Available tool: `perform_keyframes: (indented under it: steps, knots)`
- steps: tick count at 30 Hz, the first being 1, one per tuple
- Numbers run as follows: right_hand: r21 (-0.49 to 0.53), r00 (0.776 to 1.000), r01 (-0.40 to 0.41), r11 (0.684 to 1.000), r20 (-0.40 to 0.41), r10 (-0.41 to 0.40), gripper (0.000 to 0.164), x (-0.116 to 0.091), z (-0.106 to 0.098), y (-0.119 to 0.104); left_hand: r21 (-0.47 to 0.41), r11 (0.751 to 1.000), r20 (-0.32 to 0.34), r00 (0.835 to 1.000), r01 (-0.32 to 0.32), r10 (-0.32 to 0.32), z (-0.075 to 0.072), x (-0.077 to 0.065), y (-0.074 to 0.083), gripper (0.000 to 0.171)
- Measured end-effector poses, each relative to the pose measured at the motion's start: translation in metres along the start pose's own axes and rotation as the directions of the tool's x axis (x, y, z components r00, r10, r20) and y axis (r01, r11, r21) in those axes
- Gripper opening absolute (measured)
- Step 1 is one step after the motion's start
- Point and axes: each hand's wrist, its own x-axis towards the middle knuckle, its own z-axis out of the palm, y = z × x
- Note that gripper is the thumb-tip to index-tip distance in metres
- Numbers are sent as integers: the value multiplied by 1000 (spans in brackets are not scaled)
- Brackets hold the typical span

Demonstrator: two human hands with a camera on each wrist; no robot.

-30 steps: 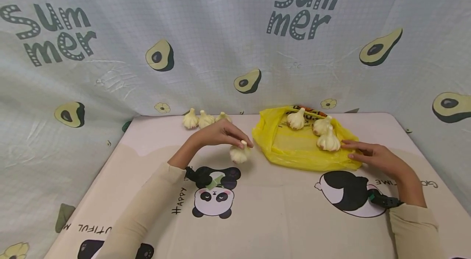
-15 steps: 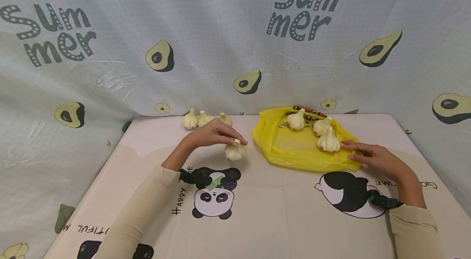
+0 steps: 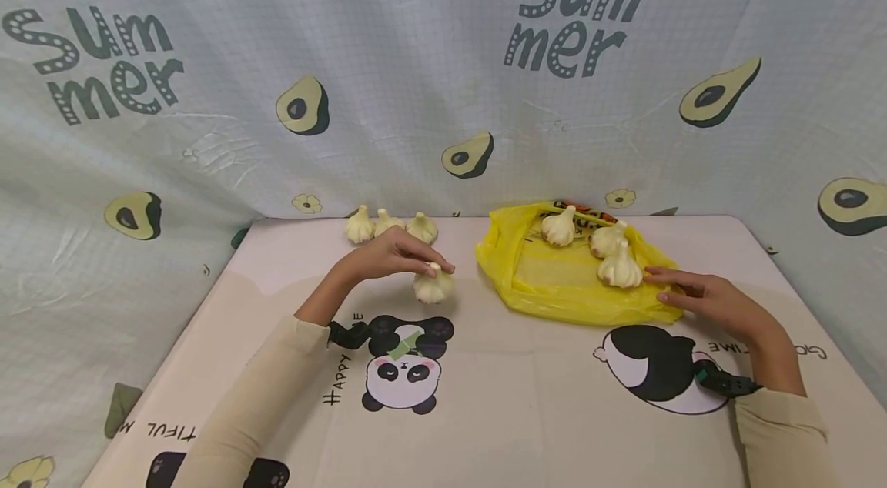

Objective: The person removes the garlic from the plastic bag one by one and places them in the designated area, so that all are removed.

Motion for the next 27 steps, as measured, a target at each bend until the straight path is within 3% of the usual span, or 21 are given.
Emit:
perform_keyframes:
  steps: [6,22,27]
  knots:
    - [-11,999,36,999,-4,-36,51,-2,-1,-2,11,1000,-2,1000,11,-11,-7,-12,-1,22]
    - [33,998,57,998,15,-58,46,-1,-5,0,14,996,-77,994,84,-83,-26,-47,-6,20]
    - [3,997,75,997,0,-75,43,-2,-5,2,9,995,-104,990,100,-99,-29,-54,-7,21]
